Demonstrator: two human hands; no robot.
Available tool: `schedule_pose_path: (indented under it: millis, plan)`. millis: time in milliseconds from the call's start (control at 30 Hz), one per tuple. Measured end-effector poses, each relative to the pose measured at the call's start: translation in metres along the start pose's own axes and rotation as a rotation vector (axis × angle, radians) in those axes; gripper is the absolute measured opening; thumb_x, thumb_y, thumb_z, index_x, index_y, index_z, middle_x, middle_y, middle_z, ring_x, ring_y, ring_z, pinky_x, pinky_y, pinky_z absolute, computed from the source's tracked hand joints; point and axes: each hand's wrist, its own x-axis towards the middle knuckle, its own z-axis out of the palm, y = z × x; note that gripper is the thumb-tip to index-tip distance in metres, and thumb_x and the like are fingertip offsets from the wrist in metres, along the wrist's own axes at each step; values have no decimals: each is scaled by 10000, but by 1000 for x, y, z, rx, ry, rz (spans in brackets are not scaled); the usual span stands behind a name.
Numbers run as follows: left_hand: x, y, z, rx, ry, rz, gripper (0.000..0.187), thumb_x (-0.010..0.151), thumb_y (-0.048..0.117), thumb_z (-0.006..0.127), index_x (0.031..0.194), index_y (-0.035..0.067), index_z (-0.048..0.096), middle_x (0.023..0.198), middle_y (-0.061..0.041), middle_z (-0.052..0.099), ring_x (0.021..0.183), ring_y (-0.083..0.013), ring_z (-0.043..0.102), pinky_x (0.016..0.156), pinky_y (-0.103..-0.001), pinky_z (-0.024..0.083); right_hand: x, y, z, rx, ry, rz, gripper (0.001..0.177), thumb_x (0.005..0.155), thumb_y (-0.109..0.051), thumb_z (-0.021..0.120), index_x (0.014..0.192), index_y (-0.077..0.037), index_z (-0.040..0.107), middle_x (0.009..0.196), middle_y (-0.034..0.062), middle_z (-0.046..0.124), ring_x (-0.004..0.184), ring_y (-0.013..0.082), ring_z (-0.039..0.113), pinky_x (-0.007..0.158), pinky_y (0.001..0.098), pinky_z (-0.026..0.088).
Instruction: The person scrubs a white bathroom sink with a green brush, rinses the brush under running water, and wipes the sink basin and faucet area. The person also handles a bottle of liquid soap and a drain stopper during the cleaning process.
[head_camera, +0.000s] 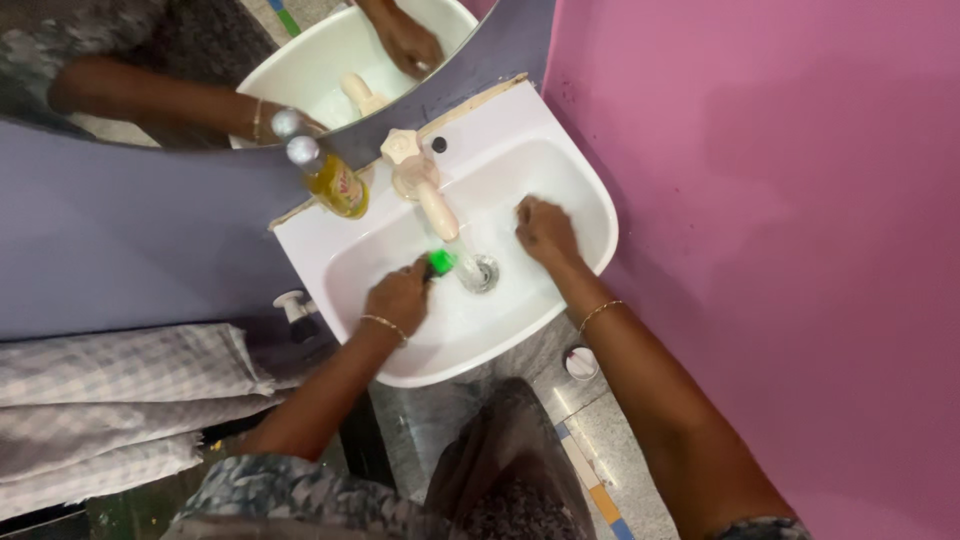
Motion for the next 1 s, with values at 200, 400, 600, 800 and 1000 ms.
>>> schedule_pose_path:
  millis: [200,400,600,800,1000]
  plan:
    - [-15,-26,-37,-43,58,20,554,911,161,620,1444,104,482,1116,-226,674,969,-424,667,855,-522,532,-45,-49,23,-507,-92,-252,990,958,-569,591,1583,14,92,1640,334,37,1528,452,6,1233,544,77]
    - [-15,-7,-24,-46,40,-120,565,952,115,575,1500,104,439,1057,-226,669,961,-415,665,860,-513,531,-114,-119,71,-427,-426,-646,913,977,-558,548,1597,-98,60,1684,196,-12,1555,357,-78,1228,538,-49]
    - [-17,-13,-14,70,154,23,591,954,140,588,1514,66,412,1067,-183,649,972,-374,642,831,-491,543,-67,-44,21,-467,-286,-428,1096,869,-606,629,1692,-58,156,1717,88,249,1602,210,202,1349,361,167]
    - [-17,2,-14,148,127,52,680,931,166,630,1545,43,365,1165,-177,584,1065,-356,591,889,-474,526,-45,-1,-51,-1080,-320,-290,854,1031,-583,311,1596,-22,4,1690,157,-39,1560,275,-45,1258,416,-21]
    - [-34,44,-37,374,-39,62,848,891,330,637,1568,24,227,1502,-264,367,1343,-415,359,1120,-526,316,-139,-67,-90,-770,-652,-51,614,1087,-471,250,1351,-4,549,1434,205,534,1377,298,482,1246,433,266]
